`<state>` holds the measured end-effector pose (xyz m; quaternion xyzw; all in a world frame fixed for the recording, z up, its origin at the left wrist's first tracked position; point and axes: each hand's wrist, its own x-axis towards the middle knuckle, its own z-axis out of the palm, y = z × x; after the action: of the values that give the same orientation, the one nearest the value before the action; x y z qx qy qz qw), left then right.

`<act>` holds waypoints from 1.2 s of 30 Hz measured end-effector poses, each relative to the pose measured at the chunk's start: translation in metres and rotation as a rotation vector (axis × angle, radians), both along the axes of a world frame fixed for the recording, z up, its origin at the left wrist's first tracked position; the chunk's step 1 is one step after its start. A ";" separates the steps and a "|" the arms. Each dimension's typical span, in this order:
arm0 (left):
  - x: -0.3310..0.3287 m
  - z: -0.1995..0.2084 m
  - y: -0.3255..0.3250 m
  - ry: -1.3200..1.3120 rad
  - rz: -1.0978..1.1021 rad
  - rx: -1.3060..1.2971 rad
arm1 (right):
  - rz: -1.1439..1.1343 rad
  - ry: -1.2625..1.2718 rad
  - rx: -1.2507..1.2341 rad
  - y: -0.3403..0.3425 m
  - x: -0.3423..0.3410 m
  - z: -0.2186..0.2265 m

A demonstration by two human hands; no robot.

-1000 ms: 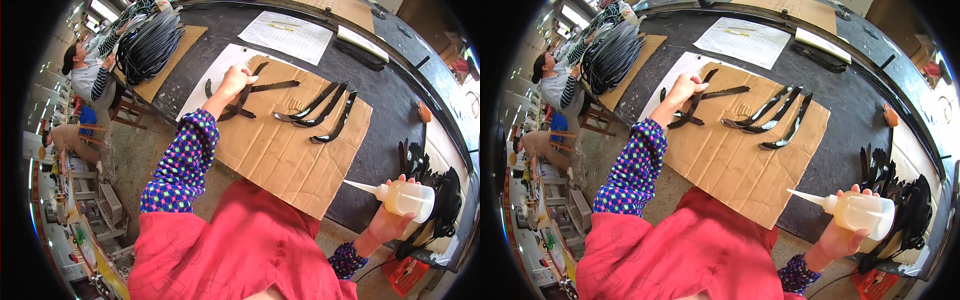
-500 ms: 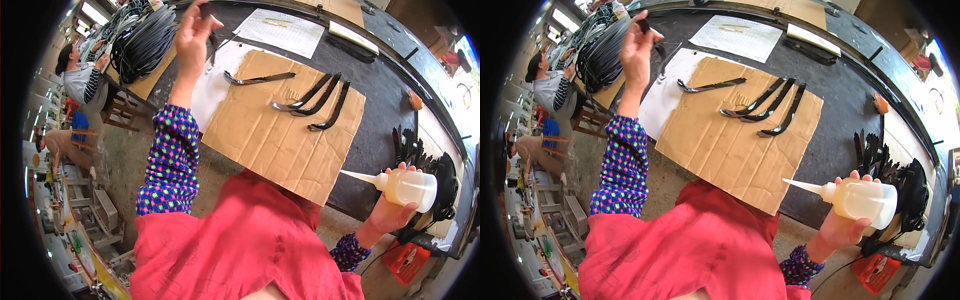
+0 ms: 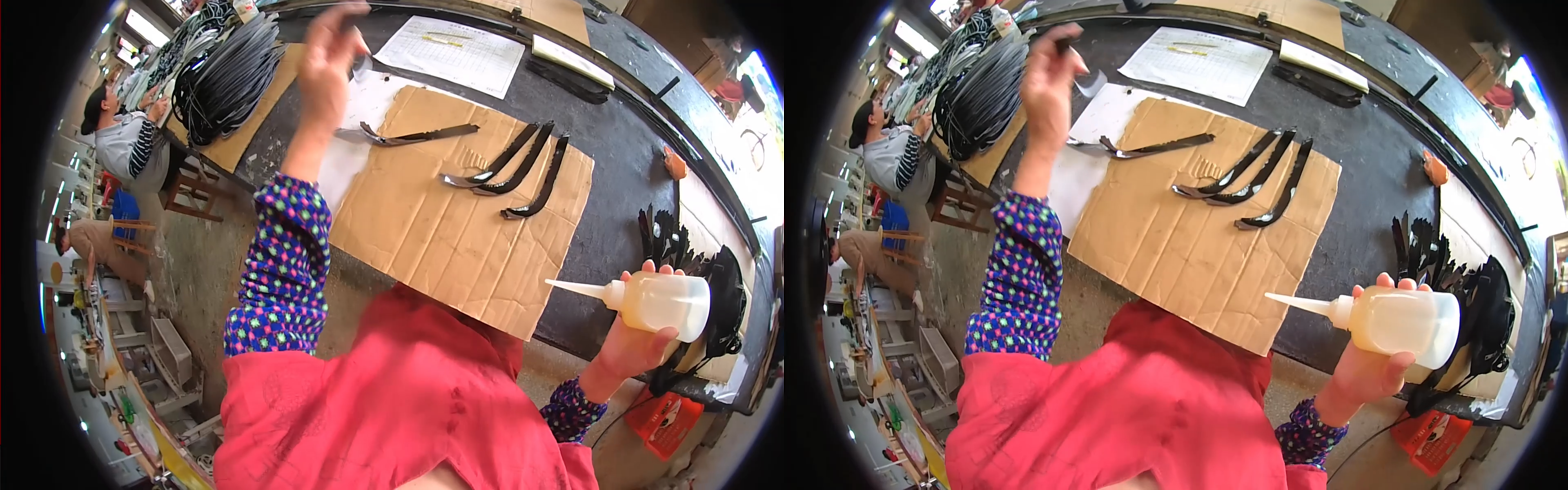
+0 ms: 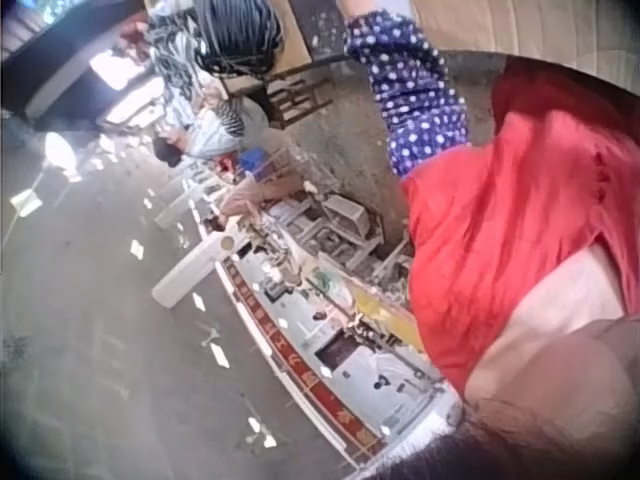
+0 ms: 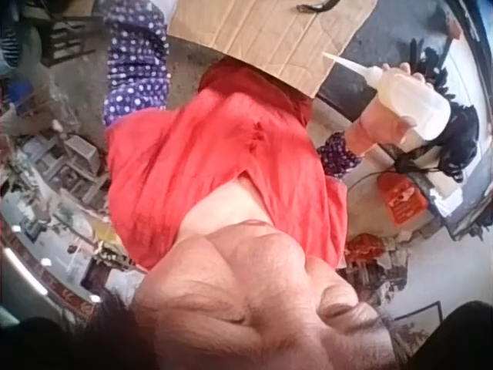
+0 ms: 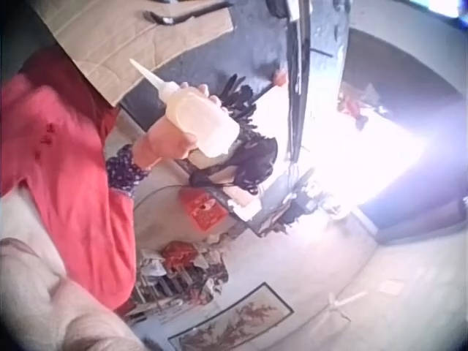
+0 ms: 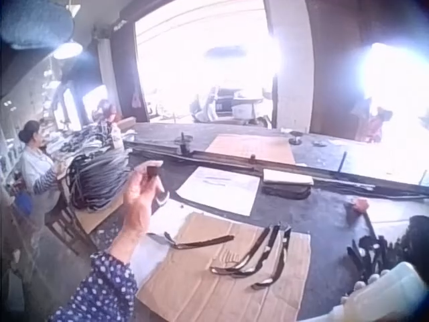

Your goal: Applying adhesive to black shoe components on a workbench in a shoe manufacturing facility.

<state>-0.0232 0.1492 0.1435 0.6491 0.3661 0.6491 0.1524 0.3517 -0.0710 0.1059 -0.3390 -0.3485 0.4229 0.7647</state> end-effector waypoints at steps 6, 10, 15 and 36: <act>0.052 0.024 -0.046 0.174 -0.448 -0.540 | 0.090 0.043 0.031 0.008 0.000 -0.006; 0.095 -0.019 -0.094 -0.044 -0.811 -1.199 | 0.034 0.053 0.036 0.012 0.000 -0.003; 0.115 -0.024 -0.107 0.051 -0.925 -1.435 | -0.008 0.054 0.007 0.014 0.002 0.000; 0.133 -0.023 -0.104 0.087 -0.978 -1.523 | -0.144 -0.102 -0.136 0.023 -0.002 0.000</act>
<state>0.1099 0.0454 0.1205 0.4795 0.3852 0.0690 0.7855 0.3496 -0.0481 0.1063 -0.4354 -0.3320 0.3716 0.7497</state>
